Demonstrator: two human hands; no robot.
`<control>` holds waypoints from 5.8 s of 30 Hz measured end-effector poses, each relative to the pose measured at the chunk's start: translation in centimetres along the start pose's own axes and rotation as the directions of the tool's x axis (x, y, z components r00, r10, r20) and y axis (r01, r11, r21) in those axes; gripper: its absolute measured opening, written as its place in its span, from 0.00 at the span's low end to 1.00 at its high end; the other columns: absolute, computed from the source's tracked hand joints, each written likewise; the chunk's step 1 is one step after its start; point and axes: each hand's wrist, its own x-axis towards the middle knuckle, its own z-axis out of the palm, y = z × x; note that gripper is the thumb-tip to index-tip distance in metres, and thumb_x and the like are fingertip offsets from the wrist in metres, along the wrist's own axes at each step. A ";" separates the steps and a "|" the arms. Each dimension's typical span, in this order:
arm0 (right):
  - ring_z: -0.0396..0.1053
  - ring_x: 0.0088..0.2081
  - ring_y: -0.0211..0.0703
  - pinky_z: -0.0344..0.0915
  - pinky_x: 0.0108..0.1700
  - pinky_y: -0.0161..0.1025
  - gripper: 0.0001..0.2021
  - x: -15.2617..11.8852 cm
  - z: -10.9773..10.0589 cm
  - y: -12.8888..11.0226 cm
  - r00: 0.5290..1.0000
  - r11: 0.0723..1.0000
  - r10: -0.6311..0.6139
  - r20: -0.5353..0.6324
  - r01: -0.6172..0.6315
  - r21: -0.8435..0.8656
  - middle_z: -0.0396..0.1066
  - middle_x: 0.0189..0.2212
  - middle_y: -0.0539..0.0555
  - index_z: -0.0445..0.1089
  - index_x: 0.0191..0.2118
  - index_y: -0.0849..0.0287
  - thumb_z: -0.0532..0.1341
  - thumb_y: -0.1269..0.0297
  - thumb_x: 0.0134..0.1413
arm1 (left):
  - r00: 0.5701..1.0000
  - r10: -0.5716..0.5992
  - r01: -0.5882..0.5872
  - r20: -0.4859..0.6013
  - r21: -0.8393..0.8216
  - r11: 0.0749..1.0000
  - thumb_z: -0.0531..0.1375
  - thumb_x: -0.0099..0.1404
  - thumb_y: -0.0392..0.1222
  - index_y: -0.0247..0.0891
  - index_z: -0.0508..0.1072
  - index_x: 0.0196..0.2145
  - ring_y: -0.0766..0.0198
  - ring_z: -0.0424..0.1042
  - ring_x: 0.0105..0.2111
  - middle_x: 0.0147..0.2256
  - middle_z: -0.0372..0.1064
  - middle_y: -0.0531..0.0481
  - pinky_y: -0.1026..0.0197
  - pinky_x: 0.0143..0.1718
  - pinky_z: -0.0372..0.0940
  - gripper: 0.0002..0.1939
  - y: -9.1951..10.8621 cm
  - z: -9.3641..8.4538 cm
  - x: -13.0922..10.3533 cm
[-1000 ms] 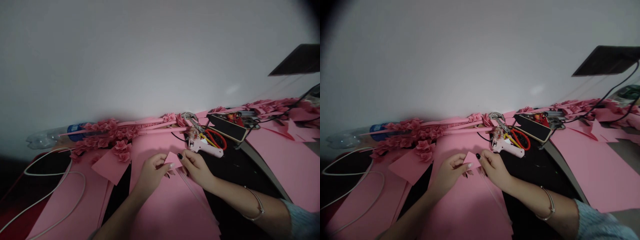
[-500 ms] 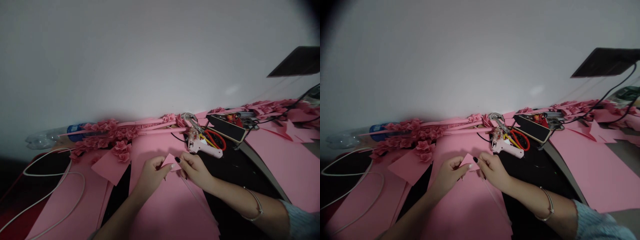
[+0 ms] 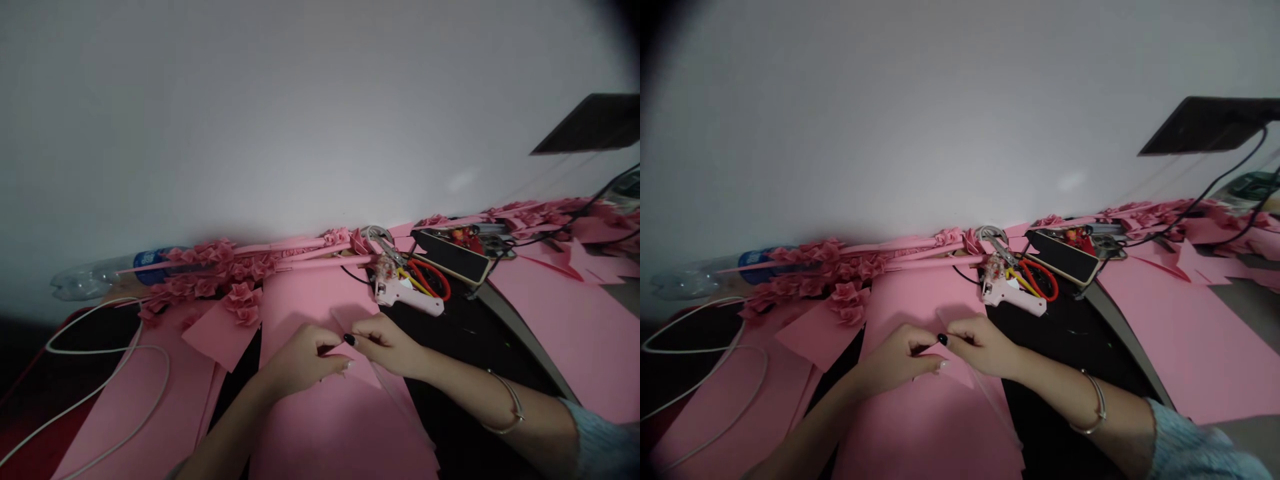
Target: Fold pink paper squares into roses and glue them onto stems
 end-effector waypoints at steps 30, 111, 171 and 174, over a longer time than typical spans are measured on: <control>0.49 0.19 0.32 0.46 0.23 0.32 0.17 -0.3 0.6 0.6 0.980 0.978 -0.117 -0.162 0.086 -0.190 0.48 0.18 0.43 0.51 0.23 0.57 0.49 0.64 0.65 | 0.896 -0.093 0.005 -0.433 -0.199 0.980 0.67 0.50 0.34 0.47 0.63 0.56 0.70 0.54 0.20 0.23 0.56 0.61 0.68 0.22 0.54 0.36 -0.5 1.5 0.8; 0.66 0.17 0.36 0.61 0.20 0.33 0.18 0.3 0.9 1.2 0.953 0.880 0.179 -0.245 -0.044 0.472 0.70 0.17 0.49 0.63 0.29 0.59 0.56 0.49 0.60 | 0.917 -0.081 -0.013 -0.390 -0.233 0.972 0.62 0.55 0.42 0.37 0.71 0.27 0.68 0.64 0.22 0.22 0.67 0.56 0.67 0.23 0.58 0.06 -0.3 0.4 1.0; 0.65 0.23 0.33 0.65 0.26 0.33 0.21 -0.3 0.9 1.0 0.969 0.981 -0.004 -0.247 0.052 0.185 0.72 0.37 0.55 0.65 0.57 0.54 0.60 0.69 0.57 | 0.939 -0.256 0.018 -0.229 -0.712 0.702 0.69 0.51 0.40 0.46 0.74 0.50 0.67 0.72 0.34 0.38 0.73 0.53 0.64 0.37 0.70 0.27 -1.5 -0.8 1.3; 0.67 0.27 0.35 0.67 0.30 0.36 0.20 -0.4 0.7 0.8 0.982 0.941 -0.055 -0.179 0.111 0.321 0.71 0.42 0.58 0.63 0.59 0.53 0.57 0.62 0.61 | 0.936 -0.267 0.013 -0.230 -0.736 0.677 0.71 0.50 0.41 0.44 0.76 0.48 0.66 0.71 0.33 0.35 0.72 0.52 0.63 0.37 0.71 0.26 -1.3 -1.0 1.2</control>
